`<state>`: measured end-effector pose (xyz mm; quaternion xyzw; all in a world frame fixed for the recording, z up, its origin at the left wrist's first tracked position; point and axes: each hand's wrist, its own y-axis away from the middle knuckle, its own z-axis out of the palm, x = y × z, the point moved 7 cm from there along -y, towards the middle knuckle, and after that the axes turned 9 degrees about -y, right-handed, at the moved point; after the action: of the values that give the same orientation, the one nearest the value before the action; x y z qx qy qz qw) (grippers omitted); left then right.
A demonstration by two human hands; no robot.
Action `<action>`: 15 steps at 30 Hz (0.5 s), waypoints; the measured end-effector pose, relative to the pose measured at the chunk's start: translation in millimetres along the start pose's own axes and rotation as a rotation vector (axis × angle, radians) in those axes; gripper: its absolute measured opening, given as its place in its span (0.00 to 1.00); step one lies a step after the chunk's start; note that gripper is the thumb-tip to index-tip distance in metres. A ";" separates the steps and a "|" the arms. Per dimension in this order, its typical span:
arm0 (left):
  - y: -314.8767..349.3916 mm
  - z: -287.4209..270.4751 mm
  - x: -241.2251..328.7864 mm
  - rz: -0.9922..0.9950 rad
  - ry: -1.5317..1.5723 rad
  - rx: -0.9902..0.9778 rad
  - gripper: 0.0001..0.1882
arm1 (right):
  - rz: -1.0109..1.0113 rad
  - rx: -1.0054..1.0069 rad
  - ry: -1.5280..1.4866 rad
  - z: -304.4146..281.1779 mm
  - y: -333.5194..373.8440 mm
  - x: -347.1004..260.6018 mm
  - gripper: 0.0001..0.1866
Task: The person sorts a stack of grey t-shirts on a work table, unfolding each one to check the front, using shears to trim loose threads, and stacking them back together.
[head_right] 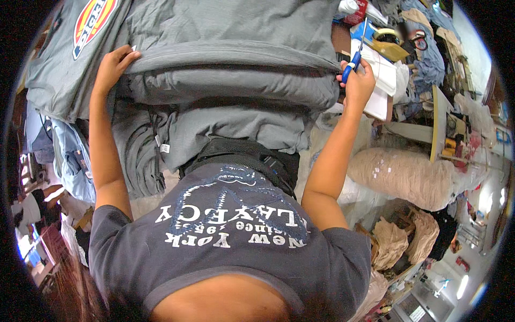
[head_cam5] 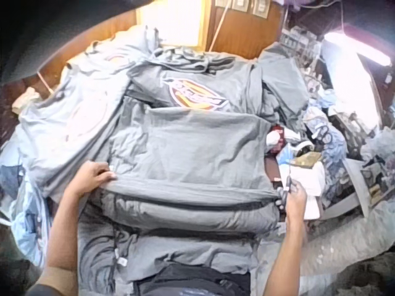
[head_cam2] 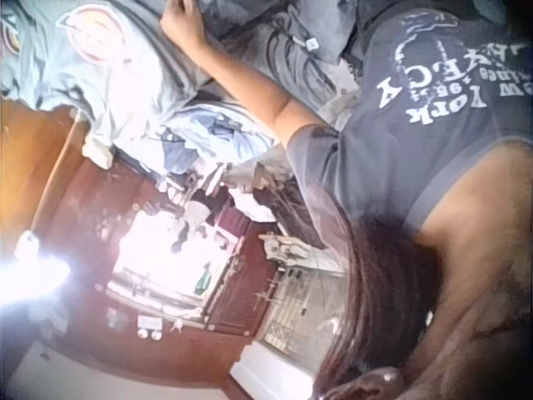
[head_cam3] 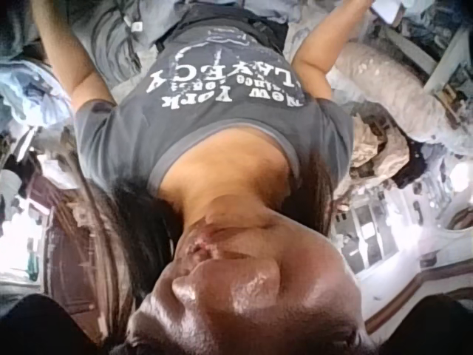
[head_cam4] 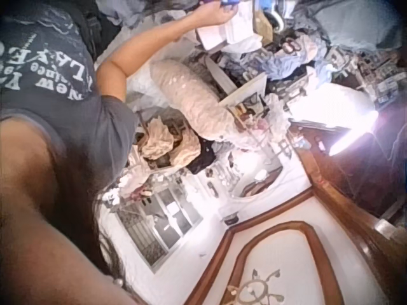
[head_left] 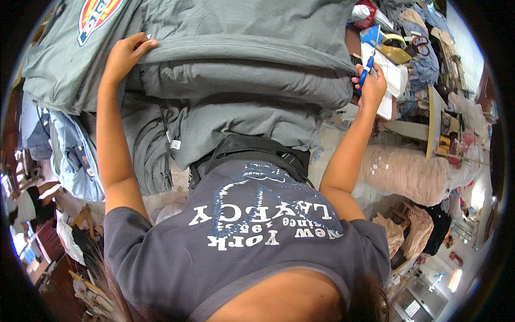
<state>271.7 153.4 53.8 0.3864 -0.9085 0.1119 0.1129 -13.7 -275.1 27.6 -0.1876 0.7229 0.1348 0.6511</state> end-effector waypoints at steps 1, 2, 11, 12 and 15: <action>-1.2 1.3 -1.7 -0.009 -0.049 0.018 0.17 | -0.006 -0.014 0.012 4.6 -2.4 1.8 0.23; 0.3 2.3 -4.0 -0.023 -0.039 0.035 0.17 | -0.010 -0.024 0.021 7.8 -3.0 2.0 0.24; 8.4 2.6 -0.6 0.032 -0.086 0.203 0.19 | -0.061 0.025 -0.051 1.1 4.9 2.9 0.29; 9.6 2.2 -0.3 0.020 -0.107 0.193 0.18 | -0.043 0.018 -0.060 1.4 4.8 4.8 0.30; 13.8 -3.9 8.7 0.038 -0.054 0.242 0.16 | -0.033 0.025 -0.063 1.1 7.4 3.7 0.29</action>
<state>256.2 157.9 58.5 0.3829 -0.8982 0.2123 0.0387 -16.3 -268.5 23.5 -0.1868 0.7007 0.1209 0.6779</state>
